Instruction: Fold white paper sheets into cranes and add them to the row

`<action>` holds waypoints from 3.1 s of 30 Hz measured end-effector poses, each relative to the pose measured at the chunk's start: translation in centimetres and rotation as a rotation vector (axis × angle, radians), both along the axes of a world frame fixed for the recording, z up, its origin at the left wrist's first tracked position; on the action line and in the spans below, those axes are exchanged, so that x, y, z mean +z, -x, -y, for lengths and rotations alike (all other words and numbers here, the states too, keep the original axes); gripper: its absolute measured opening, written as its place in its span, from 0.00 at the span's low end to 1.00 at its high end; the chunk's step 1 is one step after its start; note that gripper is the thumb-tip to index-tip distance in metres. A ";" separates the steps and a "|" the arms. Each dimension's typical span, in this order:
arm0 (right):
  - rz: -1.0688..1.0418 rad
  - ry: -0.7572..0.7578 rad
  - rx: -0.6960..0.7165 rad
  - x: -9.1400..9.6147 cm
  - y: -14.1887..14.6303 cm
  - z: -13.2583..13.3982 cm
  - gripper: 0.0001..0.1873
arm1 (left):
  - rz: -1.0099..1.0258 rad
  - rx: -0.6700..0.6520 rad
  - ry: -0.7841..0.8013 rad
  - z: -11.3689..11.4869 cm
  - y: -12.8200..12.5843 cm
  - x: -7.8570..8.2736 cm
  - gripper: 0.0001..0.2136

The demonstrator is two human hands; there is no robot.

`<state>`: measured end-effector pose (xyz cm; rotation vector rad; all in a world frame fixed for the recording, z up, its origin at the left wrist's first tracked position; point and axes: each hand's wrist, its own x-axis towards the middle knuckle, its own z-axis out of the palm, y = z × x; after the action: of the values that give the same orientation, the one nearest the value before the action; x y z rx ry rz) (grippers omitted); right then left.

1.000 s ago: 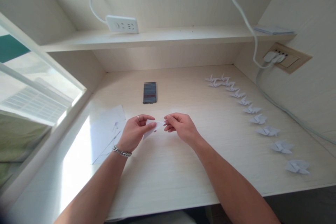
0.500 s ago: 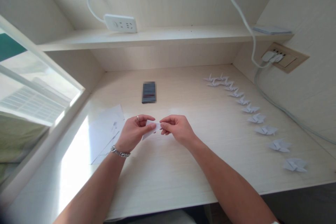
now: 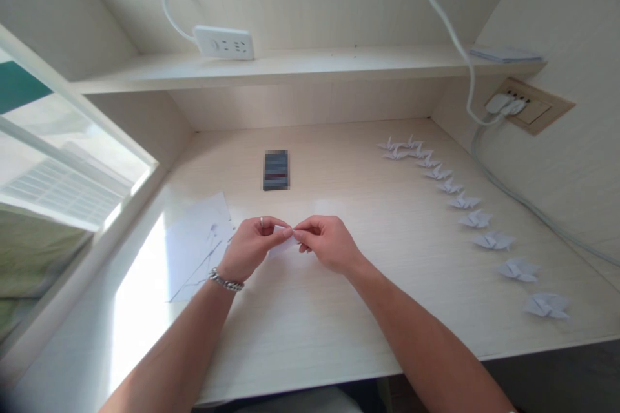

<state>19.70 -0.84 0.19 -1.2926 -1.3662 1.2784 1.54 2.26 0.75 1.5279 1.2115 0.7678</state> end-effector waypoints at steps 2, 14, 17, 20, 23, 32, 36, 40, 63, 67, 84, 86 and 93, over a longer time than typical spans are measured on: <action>-0.006 0.004 0.009 0.0 -0.1 0.0 0.10 | -0.011 0.038 -0.019 0.0 -0.1 0.0 0.14; -0.008 -0.080 -0.038 0.0 -0.3 0.2 0.10 | 0.111 -0.020 0.019 0.2 0.0 0.5 0.13; -0.097 -0.087 -0.052 -0.1 -0.1 0.3 0.11 | 0.198 0.011 0.061 0.3 -0.2 0.5 0.13; -0.121 -0.078 -0.066 -0.2 0.0 0.2 0.11 | 0.234 0.008 0.089 0.2 -0.3 0.5 0.13; -0.144 -0.058 -0.071 -0.1 0.0 0.1 0.11 | 0.251 -0.002 0.100 0.1 -0.3 0.5 0.12; -0.104 -0.061 -0.073 0.1 -0.1 0.3 0.12 | 0.246 -0.015 0.139 0.2 -0.2 0.7 0.12; -0.120 -0.040 -0.049 0.3 -0.1 0.3 0.13 | 0.256 -0.010 0.157 0.2 -0.1 0.7 0.12; -0.133 -0.009 -0.033 0.4 -0.3 0.1 0.16 | 0.345 -0.015 0.222 0.1 -0.1 0.5 0.11; -0.106 0.045 0.029 0.1 -0.1 0.0 0.13 | 0.234 -0.002 0.189 0.3 -0.4 0.7 0.11; -0.144 0.046 -0.034 -0.2 0.2 -0.1 0.15 | 0.282 -0.007 0.196 0.2 -0.4 0.7 0.12; -0.151 0.043 -0.017 -0.2 0.1 -0.2 0.17 | 0.312 0.044 0.155 0.1 -0.5 0.0 0.15; -0.161 0.040 -0.018 -0.3 0.0 -0.2 0.17 | 0.339 0.055 0.175 0.1 -0.7 0.1 0.16; -0.142 0.026 -0.043 -0.6 0.0 -0.2 0.15 | 0.288 0.044 0.137 0.1 -0.5 0.3 0.17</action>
<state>19.71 -0.63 -0.37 -1.2181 -1.2197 1.3366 2.07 2.15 1.05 1.2350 1.0623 0.8817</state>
